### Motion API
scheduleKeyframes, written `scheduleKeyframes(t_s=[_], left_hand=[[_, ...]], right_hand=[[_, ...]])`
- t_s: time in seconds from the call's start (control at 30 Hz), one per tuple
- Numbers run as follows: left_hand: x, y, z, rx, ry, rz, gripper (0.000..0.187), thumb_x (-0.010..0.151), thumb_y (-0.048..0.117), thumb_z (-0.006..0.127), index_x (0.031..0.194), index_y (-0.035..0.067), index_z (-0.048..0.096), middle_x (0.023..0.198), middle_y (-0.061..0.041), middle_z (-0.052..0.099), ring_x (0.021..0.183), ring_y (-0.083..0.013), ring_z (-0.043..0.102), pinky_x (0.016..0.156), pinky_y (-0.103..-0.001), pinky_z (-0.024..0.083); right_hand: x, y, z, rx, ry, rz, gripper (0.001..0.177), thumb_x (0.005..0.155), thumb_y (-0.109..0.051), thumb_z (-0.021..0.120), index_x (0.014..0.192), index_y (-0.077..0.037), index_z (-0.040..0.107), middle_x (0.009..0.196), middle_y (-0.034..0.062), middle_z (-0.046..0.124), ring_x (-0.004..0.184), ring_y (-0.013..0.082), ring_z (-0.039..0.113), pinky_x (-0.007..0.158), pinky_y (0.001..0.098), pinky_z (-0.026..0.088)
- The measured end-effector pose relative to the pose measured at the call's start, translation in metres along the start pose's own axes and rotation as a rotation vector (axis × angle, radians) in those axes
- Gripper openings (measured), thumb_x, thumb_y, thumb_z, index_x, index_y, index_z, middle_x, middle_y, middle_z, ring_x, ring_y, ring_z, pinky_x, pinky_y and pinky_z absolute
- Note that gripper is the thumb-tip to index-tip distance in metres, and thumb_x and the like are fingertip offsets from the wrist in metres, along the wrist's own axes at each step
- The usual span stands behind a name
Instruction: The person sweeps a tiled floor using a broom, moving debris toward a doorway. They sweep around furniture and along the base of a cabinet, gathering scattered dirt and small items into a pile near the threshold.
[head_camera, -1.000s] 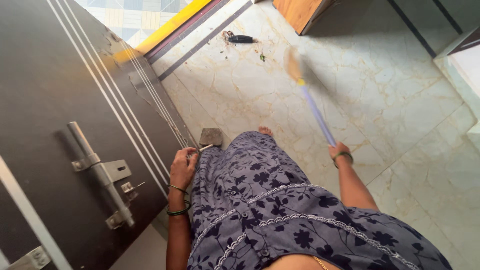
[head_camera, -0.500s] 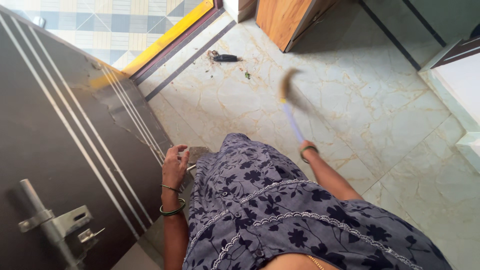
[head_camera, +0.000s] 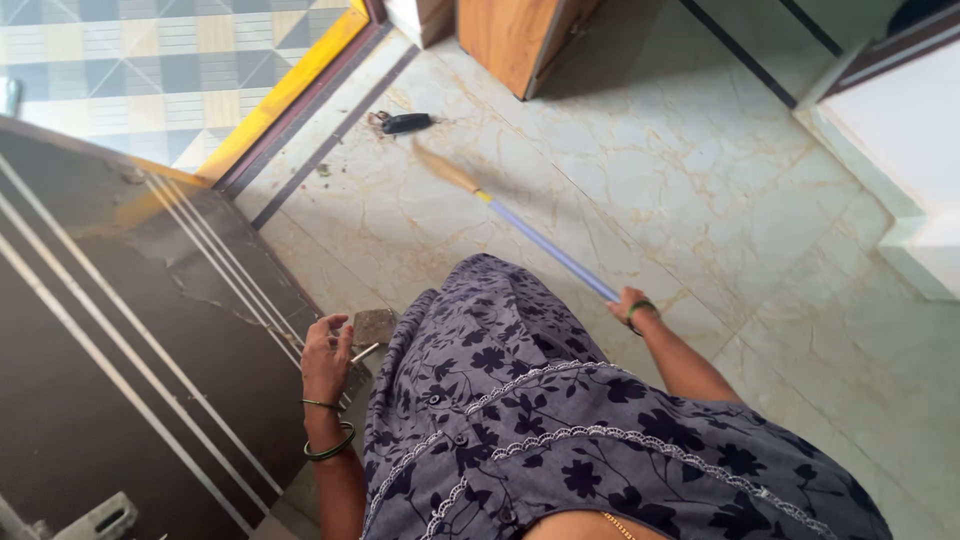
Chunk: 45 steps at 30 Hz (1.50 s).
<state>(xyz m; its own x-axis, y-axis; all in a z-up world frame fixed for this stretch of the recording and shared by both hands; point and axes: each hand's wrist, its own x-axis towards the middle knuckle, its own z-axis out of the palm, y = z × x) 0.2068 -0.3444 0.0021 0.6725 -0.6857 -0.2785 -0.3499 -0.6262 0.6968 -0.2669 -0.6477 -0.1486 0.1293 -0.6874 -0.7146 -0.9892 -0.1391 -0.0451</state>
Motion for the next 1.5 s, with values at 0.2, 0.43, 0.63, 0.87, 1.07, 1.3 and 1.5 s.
scheduleKeyframes(t_s=[0.2,0.43,0.63,0.87,1.07,1.3,1.5], left_hand=[[0.019,0.019,0.008,0.059,-0.057,0.081,0.030,0.099,0.023,0.064,0.122,0.004,0.067,0.116,-0.017,0.065,0.089,-0.0271,0.070,0.076,-0.039,0.056],[0.033,0.033,0.007,0.135,-0.092,0.162,0.031,0.099,0.026,0.064,0.121,0.005,0.068,0.117,-0.017,0.066,0.091,-0.0291,0.069,0.079,-0.042,0.055],[0.023,0.042,0.004,0.197,-0.114,0.116,0.029,0.100,0.026,0.063,0.121,0.006,0.068,0.120,-0.016,0.067,0.092,-0.0297,0.072,0.078,-0.042,0.056],[0.007,0.039,0.002,0.194,-0.105,0.016,0.029,0.098,0.025,0.063,0.121,0.007,0.068,0.123,-0.014,0.066,0.090,-0.0269,0.072,0.079,-0.041,0.056],[-0.002,0.037,0.008,0.160,-0.061,0.012,0.030,0.099,0.026,0.063,0.121,0.006,0.068,0.121,-0.015,0.066,0.092,-0.0258,0.072,0.080,-0.040,0.057],[-0.024,0.021,0.003,0.106,0.022,-0.090,0.030,0.097,0.026,0.063,0.120,0.007,0.068,0.116,-0.013,0.067,0.087,-0.0250,0.072,0.078,-0.040,0.057],[-0.050,0.006,0.008,0.066,0.050,-0.177,0.027,0.096,0.026,0.064,0.118,0.009,0.069,0.111,-0.011,0.068,0.082,-0.0239,0.072,0.077,-0.040,0.056]], right_hand=[[-0.042,0.092,0.007,0.285,0.081,0.462,0.057,0.090,-0.043,0.073,0.129,-0.003,0.061,0.128,0.0246,0.068,0.118,0.0392,0.067,0.098,0.0495,0.054],[0.010,0.162,0.011,0.721,0.108,0.758,0.031,0.096,-0.019,0.062,0.104,0.008,0.076,0.076,0.0191,0.072,0.063,0.0310,0.071,0.057,0.0466,0.055],[0.097,0.162,-0.038,0.768,-0.039,0.944,0.028,0.101,-0.020,0.048,0.100,0.000,0.067,0.056,0.0103,0.057,0.044,0.0209,0.054,0.044,0.0407,0.043],[0.125,0.027,-0.006,0.408,0.040,0.320,0.027,0.099,-0.023,0.052,0.111,-0.002,0.065,0.084,0.0170,0.061,0.074,0.0305,0.058,0.066,0.0456,0.047],[0.094,-0.113,0.005,0.266,0.035,-0.001,0.033,0.097,-0.026,0.055,0.121,-0.005,0.064,0.108,0.0228,0.064,0.100,0.0388,0.062,0.085,0.0498,0.050],[0.101,-0.134,-0.030,0.275,0.157,-0.067,0.038,0.096,-0.028,0.058,0.128,-0.006,0.061,0.121,0.0270,0.067,0.115,0.0451,0.064,0.097,0.0532,0.052],[0.123,-0.173,-0.051,0.181,0.076,-0.080,0.036,0.096,-0.026,0.059,0.126,-0.006,0.063,0.121,0.0263,0.068,0.114,0.0435,0.066,0.095,0.0520,0.054]])
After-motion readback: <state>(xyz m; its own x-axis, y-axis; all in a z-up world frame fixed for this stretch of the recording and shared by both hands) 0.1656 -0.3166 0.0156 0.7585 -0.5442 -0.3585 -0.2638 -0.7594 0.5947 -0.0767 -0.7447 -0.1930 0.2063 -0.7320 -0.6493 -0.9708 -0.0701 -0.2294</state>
